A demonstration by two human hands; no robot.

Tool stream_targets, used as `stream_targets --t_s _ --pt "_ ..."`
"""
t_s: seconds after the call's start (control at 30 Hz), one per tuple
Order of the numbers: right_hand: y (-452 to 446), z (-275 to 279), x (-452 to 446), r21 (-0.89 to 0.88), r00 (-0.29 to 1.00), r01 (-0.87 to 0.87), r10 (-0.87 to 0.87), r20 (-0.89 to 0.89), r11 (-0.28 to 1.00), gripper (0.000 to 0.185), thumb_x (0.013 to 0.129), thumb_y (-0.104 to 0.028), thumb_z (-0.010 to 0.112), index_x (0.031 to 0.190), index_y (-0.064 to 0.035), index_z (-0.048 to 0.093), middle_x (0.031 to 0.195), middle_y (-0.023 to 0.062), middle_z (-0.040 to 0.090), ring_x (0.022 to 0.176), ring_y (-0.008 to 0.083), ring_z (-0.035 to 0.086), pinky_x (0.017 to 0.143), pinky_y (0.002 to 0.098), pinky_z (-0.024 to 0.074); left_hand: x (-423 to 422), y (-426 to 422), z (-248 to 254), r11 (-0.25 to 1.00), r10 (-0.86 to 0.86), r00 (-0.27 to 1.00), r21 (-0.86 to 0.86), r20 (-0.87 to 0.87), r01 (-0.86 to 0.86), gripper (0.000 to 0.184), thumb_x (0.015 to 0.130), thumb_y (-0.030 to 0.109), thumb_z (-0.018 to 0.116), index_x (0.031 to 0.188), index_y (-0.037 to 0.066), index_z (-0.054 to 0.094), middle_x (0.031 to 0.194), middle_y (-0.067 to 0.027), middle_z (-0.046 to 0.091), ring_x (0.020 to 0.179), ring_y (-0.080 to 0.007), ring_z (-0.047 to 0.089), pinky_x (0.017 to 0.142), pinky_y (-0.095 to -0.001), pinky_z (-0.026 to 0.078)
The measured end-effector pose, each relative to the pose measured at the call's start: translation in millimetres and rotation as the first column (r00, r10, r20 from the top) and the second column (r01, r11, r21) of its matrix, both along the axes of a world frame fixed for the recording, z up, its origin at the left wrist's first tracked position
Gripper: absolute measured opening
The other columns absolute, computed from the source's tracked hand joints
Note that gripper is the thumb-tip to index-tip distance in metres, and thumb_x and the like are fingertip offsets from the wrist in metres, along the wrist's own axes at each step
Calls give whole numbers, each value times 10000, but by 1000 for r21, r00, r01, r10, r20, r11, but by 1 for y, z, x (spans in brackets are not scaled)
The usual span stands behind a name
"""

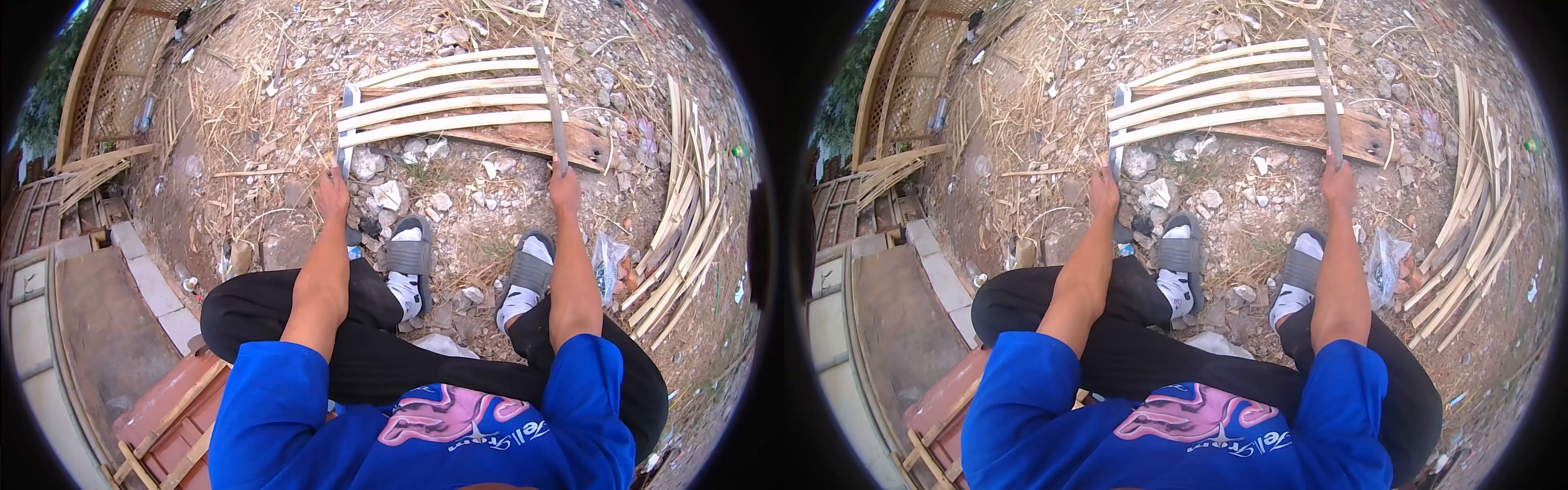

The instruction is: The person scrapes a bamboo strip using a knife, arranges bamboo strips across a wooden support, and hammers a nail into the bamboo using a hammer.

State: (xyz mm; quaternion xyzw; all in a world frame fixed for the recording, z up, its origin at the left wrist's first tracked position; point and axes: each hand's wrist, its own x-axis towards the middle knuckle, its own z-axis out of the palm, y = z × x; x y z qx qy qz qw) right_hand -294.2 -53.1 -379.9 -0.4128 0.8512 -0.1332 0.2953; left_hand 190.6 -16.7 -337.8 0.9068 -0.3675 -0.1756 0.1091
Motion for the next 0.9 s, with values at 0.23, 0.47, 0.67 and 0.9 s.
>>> stream_targets --t_s 0.23,0.47,0.67,0.9 --pt "-3 -7 -4 14 1000 -16 16 -8 1000 655 934 -647 396 1154 -77 632 1121 240 657 1087 450 594 910 531 454 2 0 0 1000 30 999 -9 -22 -30 736 956 660 318 1129 34 664 1079 -276 654 1061 -480 581 913 -551 427" --pt "-2 -6 -5 28 1000 -8 8 -12 1000 672 931 -660 376 1148 -78 631 1142 232 651 1105 444 586 917 538 446 36 17 0 972 190 976 -158 102 -173 646 932 649 431 1012 54 669 1023 -234 676 987 -465 605 849 -548 446" --pt "-3 -3 -2 29 1000 -15 15 9 999 678 932 -661 377 1136 -65 625 1137 237 649 1094 443 592 914 537 447 59 23 -8 940 326 933 -157 150 -303 644 925 651 444 1017 47 650 1033 -234 666 980 -449 600 809 -547 439" --pt "1 4 0 55 999 22 -24 25 998 679 930 -666 381 1121 -62 627 1105 255 654 1085 452 596 912 533 452 70 21 -16 986 166 973 -21 162 -164 557 950 540 473 1284 99 542 1255 -201 587 1167 -403 541 973 -539 405"
